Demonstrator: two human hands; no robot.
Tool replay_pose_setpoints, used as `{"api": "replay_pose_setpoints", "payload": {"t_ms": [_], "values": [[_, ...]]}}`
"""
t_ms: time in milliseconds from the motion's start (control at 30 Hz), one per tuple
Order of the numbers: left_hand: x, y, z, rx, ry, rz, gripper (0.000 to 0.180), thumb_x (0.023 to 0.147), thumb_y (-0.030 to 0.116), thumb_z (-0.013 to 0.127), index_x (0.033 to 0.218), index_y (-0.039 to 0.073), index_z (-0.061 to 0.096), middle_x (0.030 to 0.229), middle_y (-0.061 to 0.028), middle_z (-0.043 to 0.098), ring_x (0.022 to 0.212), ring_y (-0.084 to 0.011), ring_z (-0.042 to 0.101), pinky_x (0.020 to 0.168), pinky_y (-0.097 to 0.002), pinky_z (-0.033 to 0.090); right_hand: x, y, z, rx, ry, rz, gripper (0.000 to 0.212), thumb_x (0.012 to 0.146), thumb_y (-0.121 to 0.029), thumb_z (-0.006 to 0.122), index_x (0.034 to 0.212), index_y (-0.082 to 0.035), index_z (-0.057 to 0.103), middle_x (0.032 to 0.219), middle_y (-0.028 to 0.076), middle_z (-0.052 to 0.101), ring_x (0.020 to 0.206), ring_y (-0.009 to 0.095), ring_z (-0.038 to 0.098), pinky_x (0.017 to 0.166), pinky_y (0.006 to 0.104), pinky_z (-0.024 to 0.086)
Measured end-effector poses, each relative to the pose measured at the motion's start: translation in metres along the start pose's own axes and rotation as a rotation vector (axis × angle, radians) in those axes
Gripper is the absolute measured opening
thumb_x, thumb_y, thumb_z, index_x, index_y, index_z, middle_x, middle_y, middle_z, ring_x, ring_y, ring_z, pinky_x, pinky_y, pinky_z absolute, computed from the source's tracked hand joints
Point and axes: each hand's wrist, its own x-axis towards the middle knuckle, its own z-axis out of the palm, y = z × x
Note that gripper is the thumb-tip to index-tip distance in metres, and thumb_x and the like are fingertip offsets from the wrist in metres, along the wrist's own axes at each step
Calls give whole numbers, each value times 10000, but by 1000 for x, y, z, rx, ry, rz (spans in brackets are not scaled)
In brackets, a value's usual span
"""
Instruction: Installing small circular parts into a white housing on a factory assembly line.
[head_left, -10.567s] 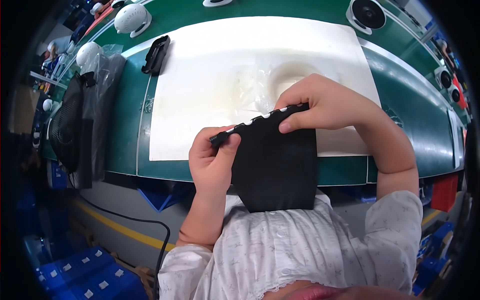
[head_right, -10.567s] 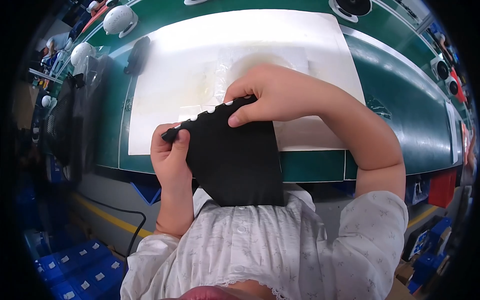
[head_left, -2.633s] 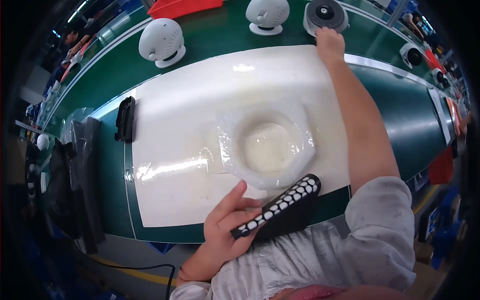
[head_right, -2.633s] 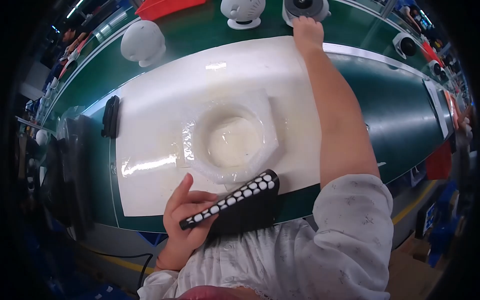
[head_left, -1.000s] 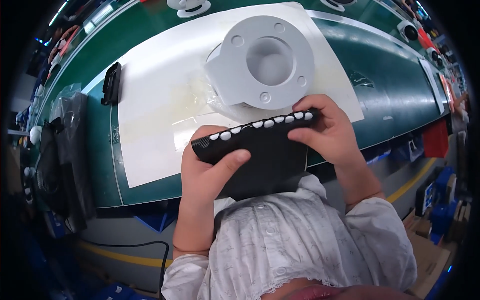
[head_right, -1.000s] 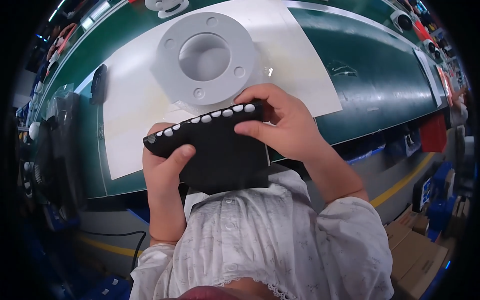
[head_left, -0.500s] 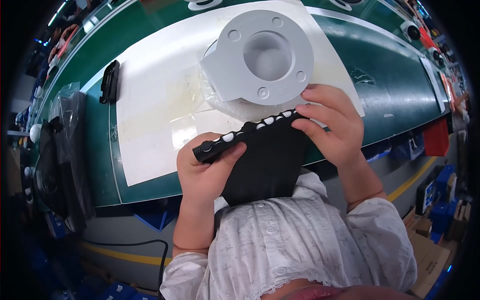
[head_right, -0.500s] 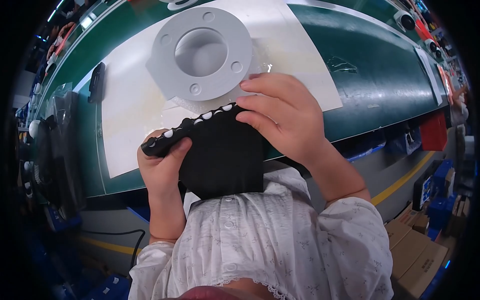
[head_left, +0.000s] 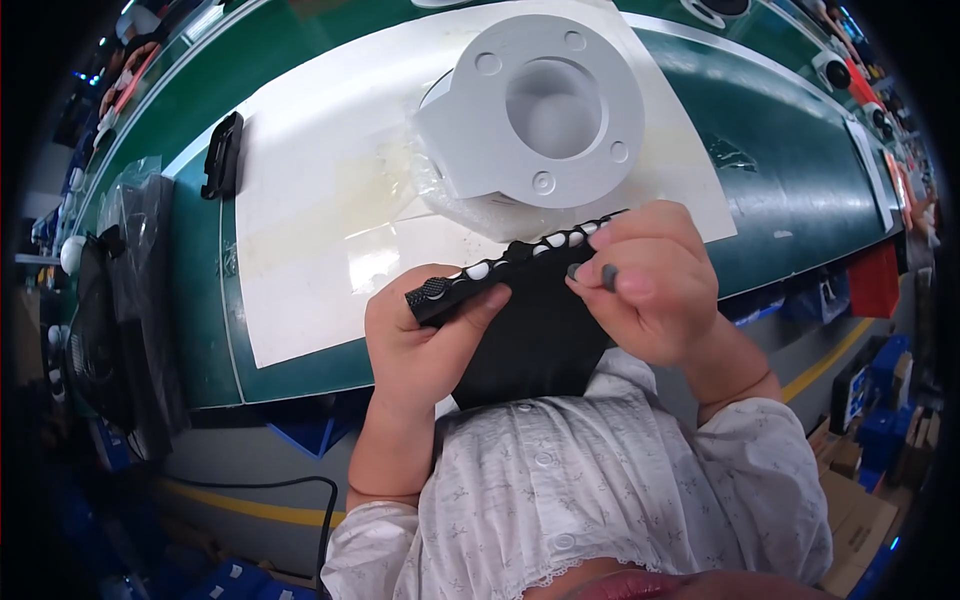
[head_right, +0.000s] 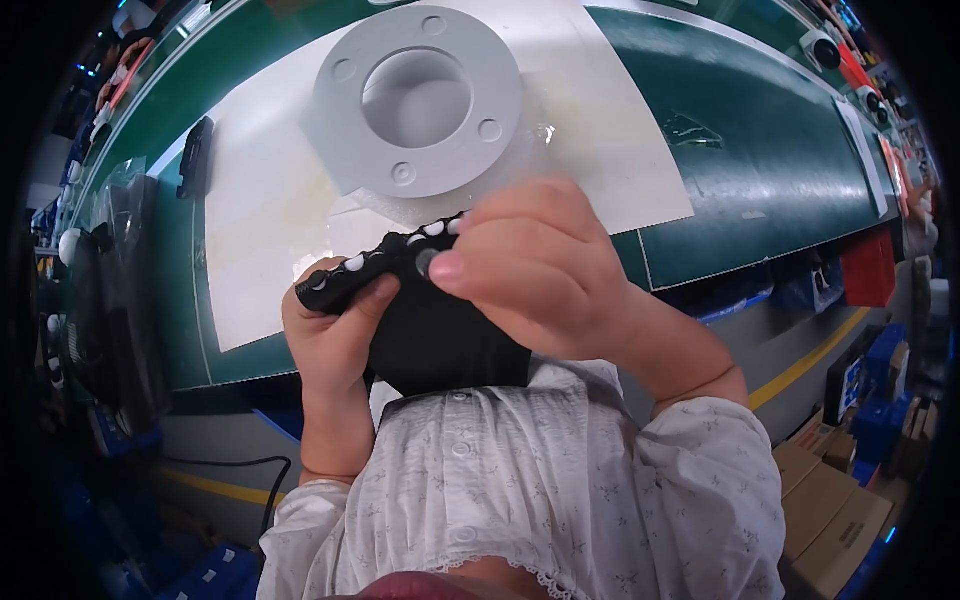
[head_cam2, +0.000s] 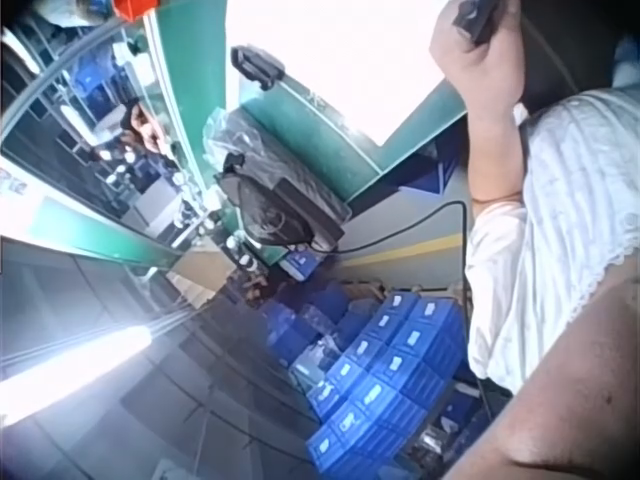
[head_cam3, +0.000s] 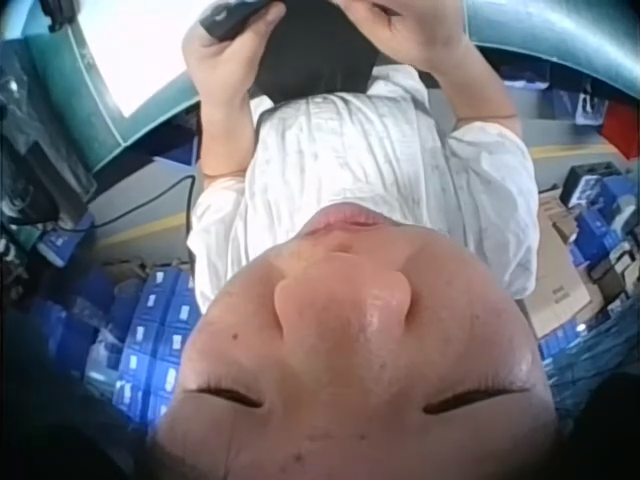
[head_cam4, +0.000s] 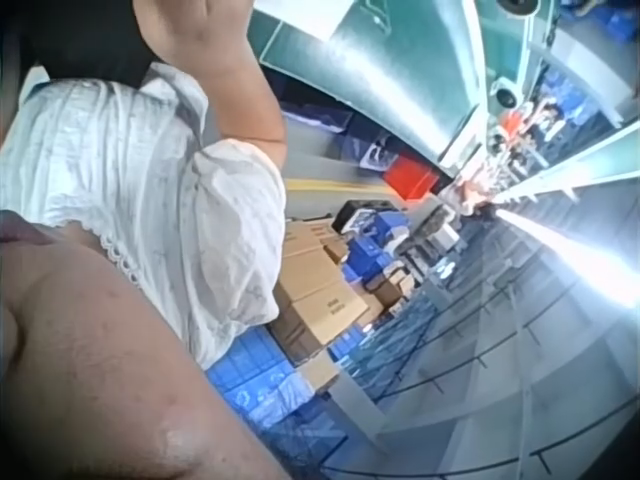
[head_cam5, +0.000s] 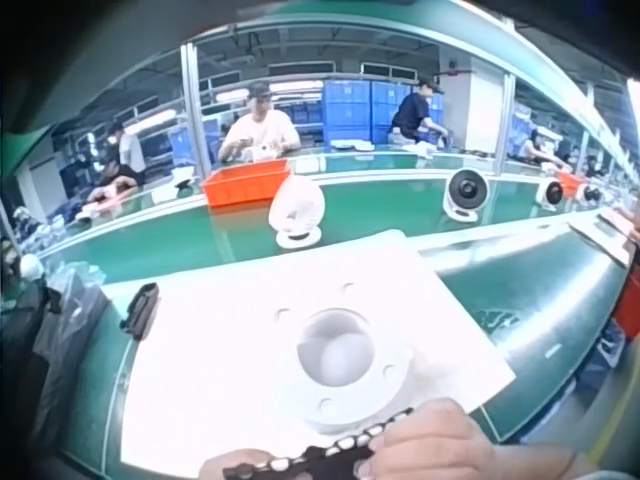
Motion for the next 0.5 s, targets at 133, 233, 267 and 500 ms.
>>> {"api": "replay_pose_setpoints", "payload": {"t_ms": [133,233,267,500], "values": [[0,3,2,8,-33,0,113,666,13,697,708,-2,593,557,10,518,507,-40,435,457,-185,329,12,-3,11,217,-2,24,497,623,107,628,1035,-81,422,759,81,566,646,228,546,563,317,431],[-1,4,1,-60,-12,-99,104,674,23,695,710,-1,600,565,15,527,521,-39,442,465,-183,333,18,1,1,500,-293,-15,161,698,-139,623,756,-17,536,710,99,543,568,259,538,521,310,423],[-1,4,0,-59,-6,-97,104,674,23,695,710,-1,600,565,15,527,521,-39,442,465,-183,333,21,-5,-1,582,-345,125,194,711,-195,610,687,-15,541,702,100,539,566,266,538,514,308,423],[6,1,4,112,-93,460,324,578,-89,689,819,13,498,1115,-217,453,679,-198,592,601,-257,478,78,34,-22,483,193,419,436,721,45,541,1110,-72,382,951,65,533,839,128,504,717,232,374]]}}
